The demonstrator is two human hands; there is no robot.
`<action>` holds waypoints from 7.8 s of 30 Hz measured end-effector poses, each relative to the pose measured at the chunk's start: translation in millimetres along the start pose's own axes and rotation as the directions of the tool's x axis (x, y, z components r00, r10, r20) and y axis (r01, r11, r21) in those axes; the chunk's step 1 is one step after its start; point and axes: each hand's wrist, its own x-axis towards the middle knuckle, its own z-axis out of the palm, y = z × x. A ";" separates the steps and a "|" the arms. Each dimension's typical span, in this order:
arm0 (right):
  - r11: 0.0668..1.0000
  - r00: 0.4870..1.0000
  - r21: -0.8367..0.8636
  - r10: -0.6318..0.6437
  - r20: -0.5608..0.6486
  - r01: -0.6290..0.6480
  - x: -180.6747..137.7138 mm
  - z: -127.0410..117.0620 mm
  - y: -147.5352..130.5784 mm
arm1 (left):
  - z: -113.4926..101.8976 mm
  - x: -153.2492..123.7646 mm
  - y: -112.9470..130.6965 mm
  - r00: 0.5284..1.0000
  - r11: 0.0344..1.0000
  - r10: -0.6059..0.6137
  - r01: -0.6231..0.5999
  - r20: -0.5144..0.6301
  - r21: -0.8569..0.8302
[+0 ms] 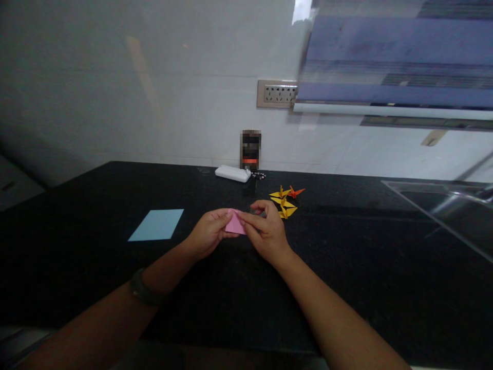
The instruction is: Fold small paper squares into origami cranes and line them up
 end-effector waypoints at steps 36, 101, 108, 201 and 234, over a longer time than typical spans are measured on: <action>0.989 0.981 -0.024 0.146 0.130 -0.144 -0.1 4.8 0.2 | 1.1 -1.5 1.0 0.999 0.993 -0.020 0.023 -0.027 0.117; 0.448 0.624 0.436 0.509 0.593 -0.780 0.4 6.2 2.1 | 5.5 -1.9 4.7 0.962 0.950 0.180 -0.116 -0.205 0.289; 0.375 0.586 0.451 0.475 0.656 -0.810 -0.7 4.3 6.7 | 2.0 -0.5 4.5 0.979 0.961 0.143 -0.102 -0.147 0.258; 0.700 0.705 0.302 0.400 0.585 -0.647 -0.2 8.4 0.2 | 0.4 -1.2 3.8 0.951 0.839 0.220 -0.071 -0.217 0.539; 0.579 0.742 0.467 0.479 0.469 -0.669 -3.9 13.0 4.1 | 5.3 -1.4 -0.9 0.991 0.999 0.023 -0.017 -0.130 0.049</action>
